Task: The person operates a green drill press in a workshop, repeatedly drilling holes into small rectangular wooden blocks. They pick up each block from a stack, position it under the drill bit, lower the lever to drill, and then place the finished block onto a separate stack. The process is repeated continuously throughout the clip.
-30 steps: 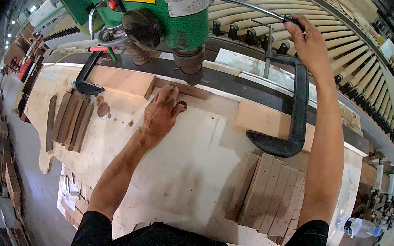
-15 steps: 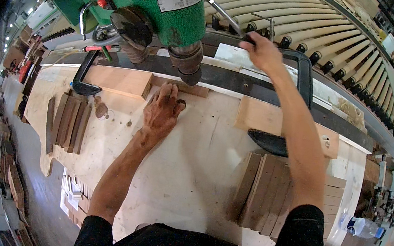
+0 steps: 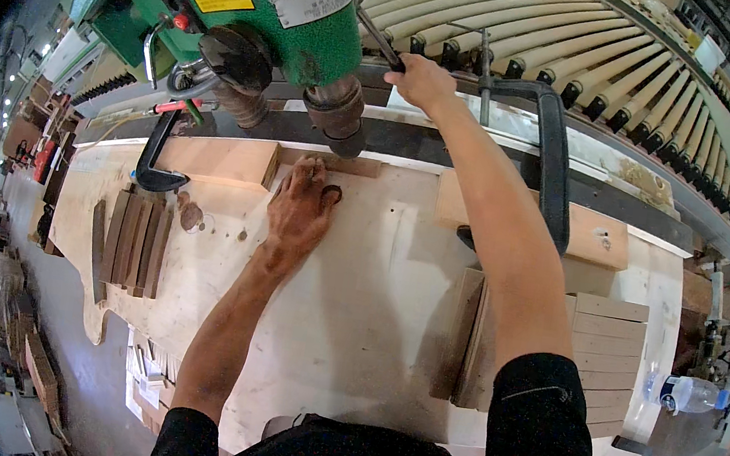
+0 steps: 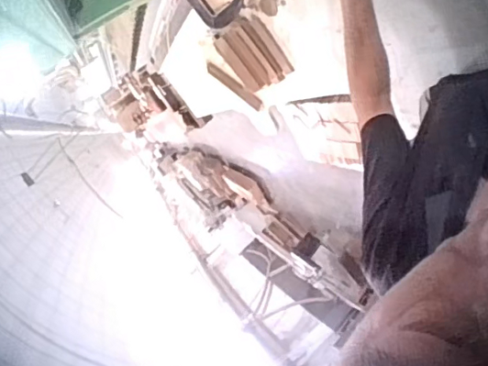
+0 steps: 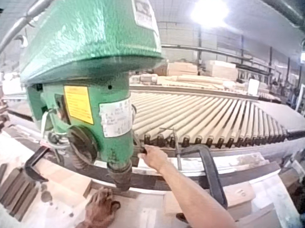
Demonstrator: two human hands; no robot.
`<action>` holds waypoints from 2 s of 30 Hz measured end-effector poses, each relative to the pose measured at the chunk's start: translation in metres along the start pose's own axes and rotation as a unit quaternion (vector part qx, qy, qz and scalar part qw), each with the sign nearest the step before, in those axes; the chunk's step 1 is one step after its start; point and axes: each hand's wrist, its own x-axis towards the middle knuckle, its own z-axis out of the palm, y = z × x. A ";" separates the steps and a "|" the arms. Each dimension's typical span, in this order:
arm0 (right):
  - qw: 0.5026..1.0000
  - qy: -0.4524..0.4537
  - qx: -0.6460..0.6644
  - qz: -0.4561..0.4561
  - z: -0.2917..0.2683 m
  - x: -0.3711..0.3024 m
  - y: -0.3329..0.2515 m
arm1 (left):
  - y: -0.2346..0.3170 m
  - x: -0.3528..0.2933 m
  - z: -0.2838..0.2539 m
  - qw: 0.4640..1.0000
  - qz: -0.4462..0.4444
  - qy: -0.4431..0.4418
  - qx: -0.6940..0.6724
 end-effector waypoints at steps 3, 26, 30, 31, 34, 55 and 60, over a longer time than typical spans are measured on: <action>0.997 -0.067 -0.035 0.017 -0.053 -0.020 0.023 | -0.009 -0.004 0.006 1.000 0.009 0.019 -0.020; 0.991 0.062 -0.028 -0.116 -0.195 -0.051 0.053 | -0.008 0.033 0.033 0.975 -0.022 0.171 -0.140; 0.990 0.060 -0.102 -0.070 -0.128 -0.052 0.057 | -0.006 0.035 0.032 0.977 -0.018 0.165 -0.132; 0.992 0.074 -0.075 -0.075 -0.099 -0.044 0.066 | -0.005 0.035 0.032 0.979 -0.035 0.146 -0.141; 0.999 -0.010 -0.047 -0.013 -0.054 -0.030 0.038 | -0.007 0.033 0.027 0.978 -0.013 0.153 -0.140; 0.990 0.138 0.014 -0.022 -0.153 -0.067 0.044 | -0.020 0.017 0.017 0.974 0.104 0.127 -0.157; 0.988 0.099 0.120 -0.007 -0.220 -0.030 0.043 | 0.015 -0.015 -0.027 0.991 0.015 -0.065 -0.114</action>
